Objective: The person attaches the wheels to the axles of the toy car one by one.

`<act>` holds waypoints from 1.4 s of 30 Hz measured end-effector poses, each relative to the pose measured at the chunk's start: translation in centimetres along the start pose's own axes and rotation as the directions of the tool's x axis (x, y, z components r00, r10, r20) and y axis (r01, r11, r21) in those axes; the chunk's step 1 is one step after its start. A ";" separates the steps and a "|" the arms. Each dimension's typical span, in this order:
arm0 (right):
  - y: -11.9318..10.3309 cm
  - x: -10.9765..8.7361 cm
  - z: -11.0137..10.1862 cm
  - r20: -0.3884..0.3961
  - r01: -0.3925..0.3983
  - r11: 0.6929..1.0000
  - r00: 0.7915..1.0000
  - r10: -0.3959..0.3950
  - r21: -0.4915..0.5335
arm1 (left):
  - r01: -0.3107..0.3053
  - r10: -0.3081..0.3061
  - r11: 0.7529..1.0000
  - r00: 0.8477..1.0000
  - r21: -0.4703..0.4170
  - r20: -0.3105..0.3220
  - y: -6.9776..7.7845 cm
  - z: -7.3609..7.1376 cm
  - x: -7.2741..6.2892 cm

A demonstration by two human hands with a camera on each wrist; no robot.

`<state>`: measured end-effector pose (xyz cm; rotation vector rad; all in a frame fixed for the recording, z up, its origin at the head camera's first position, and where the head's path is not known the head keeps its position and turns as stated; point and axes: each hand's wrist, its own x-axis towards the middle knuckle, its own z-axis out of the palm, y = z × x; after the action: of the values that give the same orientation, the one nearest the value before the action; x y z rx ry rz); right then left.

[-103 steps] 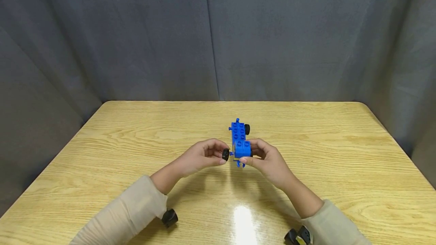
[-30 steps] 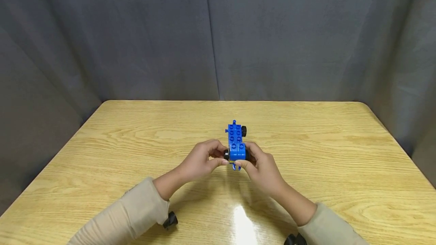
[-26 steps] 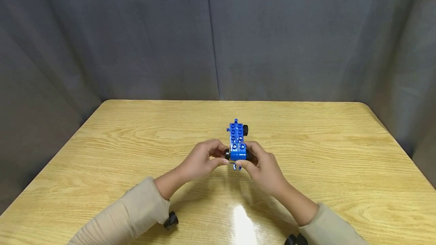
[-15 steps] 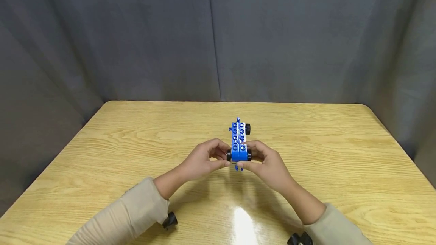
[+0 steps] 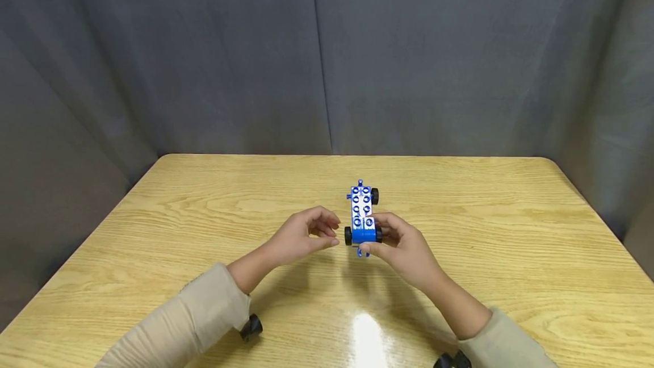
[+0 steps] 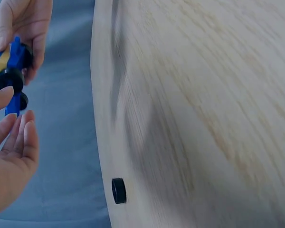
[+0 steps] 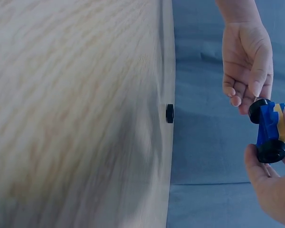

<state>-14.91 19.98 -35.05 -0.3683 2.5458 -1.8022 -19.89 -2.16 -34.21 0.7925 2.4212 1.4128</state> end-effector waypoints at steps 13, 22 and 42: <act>0.2 -0.1 -0.3 -0.016 -0.010 1.000 1.000 0.010 -0.010 | 0.108 -0.109 0.994 0.993 -0.029 -0.051 -1.8 -1.4 0.7; 0.2 0.0 -0.5 -0.020 0.003 1.000 1.000 -0.003 0.002 | 0.185 -0.186 0.983 0.977 -0.017 -0.105 -3.4 -2.6 1.2; 0.4 -0.2 -0.7 -0.007 0.001 1.000 1.000 -0.001 0.008 | 0.282 -0.277 0.942 0.959 0.183 -0.054 -5.5 -2.6 2.4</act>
<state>-14.83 20.75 -35.22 -0.3629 2.5425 -1.8172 -24.92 -4.83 -37.43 0.4415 2.5927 1.1073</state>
